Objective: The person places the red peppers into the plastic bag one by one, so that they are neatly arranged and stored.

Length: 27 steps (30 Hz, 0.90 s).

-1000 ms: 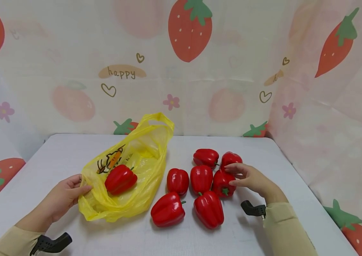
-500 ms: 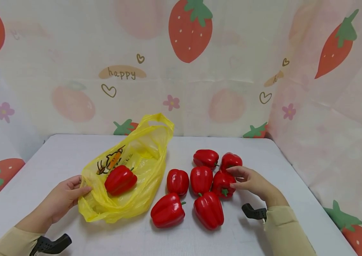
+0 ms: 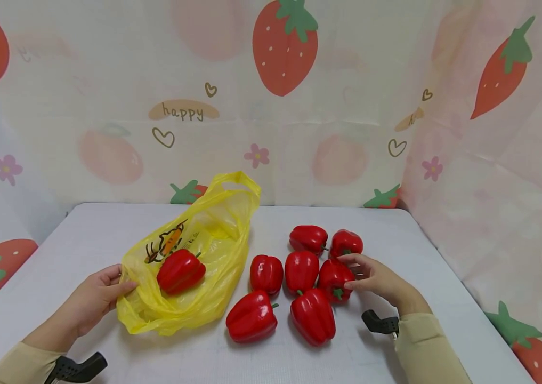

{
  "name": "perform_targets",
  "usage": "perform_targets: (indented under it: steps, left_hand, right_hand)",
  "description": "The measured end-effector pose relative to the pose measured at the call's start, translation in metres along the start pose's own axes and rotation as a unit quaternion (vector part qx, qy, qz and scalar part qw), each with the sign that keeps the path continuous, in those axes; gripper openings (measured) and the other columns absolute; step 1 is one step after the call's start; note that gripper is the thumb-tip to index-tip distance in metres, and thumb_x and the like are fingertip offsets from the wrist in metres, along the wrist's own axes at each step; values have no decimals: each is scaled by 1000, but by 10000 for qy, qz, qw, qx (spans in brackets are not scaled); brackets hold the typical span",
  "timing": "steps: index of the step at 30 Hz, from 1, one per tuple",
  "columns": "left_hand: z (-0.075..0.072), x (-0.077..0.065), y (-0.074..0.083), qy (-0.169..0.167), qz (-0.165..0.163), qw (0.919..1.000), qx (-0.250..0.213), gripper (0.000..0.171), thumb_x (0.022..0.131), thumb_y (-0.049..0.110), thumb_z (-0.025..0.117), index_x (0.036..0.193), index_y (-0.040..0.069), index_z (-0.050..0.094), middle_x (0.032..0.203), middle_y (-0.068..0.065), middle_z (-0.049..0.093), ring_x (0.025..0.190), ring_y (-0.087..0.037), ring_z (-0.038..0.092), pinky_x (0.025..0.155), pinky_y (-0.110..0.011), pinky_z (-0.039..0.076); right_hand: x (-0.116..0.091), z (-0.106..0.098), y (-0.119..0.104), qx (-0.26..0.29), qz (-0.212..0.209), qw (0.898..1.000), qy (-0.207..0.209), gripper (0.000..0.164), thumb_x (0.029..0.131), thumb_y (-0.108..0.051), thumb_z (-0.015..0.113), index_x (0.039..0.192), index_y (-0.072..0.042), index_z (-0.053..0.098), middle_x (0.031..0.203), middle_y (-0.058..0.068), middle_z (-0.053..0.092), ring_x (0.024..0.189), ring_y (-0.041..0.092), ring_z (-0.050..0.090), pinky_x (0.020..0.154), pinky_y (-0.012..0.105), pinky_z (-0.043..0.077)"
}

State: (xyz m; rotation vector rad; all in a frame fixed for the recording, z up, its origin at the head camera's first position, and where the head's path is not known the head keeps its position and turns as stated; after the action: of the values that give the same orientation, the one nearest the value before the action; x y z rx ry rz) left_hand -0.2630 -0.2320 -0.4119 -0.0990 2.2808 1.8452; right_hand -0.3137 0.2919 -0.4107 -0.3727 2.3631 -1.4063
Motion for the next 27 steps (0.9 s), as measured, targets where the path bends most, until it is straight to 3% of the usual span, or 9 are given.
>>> perform_targets:
  steps: [7, 15, 23, 27]
  left_hand:
    - [0, 1, -1, -4, 4, 10000, -12, 58, 87, 26, 62, 132, -2, 38, 121, -14, 57, 92, -11, 61, 81, -27, 52]
    - [1, 0, 0, 2, -20, 10000, 28, 57, 87, 27, 62, 132, -2, 39, 121, -13, 57, 91, -12, 61, 80, -27, 52]
    - [1, -1, 1, 21, -24, 10000, 44, 56, 88, 26, 61, 131, -2, 39, 120, -13, 58, 90, -12, 62, 79, -27, 52]
    - [1, 0, 0, 17, -35, 10000, 44, 56, 88, 25, 61, 131, -2, 39, 120, -13, 58, 90, -12, 62, 79, -26, 52]
  right_hand:
    - [0, 3, 3, 24, 5, 10000, -9, 65, 76, -23, 72, 132, -12, 42, 135, 19, 39, 122, 40, 36, 84, 44, 49]
    - [-2, 10, 10, 18, 102, 9995, -301, 72, 77, -22, 71, 138, -17, 35, 136, 18, 36, 120, 36, 38, 90, 49, 45]
    - [-1, 14, 13, 219, -10, 9986, -485, 77, 78, -19, 69, 143, -16, 28, 144, 18, 25, 129, 39, 21, 95, 51, 40]
    - [-2, 16, 14, 329, -72, 9979, -549, 77, 78, -17, 68, 143, -11, 26, 144, 20, 25, 129, 40, 21, 95, 49, 41]
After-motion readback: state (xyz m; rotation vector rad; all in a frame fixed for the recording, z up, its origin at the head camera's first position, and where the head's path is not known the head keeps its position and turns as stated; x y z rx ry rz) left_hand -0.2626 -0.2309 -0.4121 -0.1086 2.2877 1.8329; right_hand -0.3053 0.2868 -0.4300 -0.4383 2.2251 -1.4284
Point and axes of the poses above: each hand's wrist, its own x-axis towards the middle knuckle, its own z-axis out of the palm, y = z × x, the point moved 6 cm from there along x, towards the middle knuckle
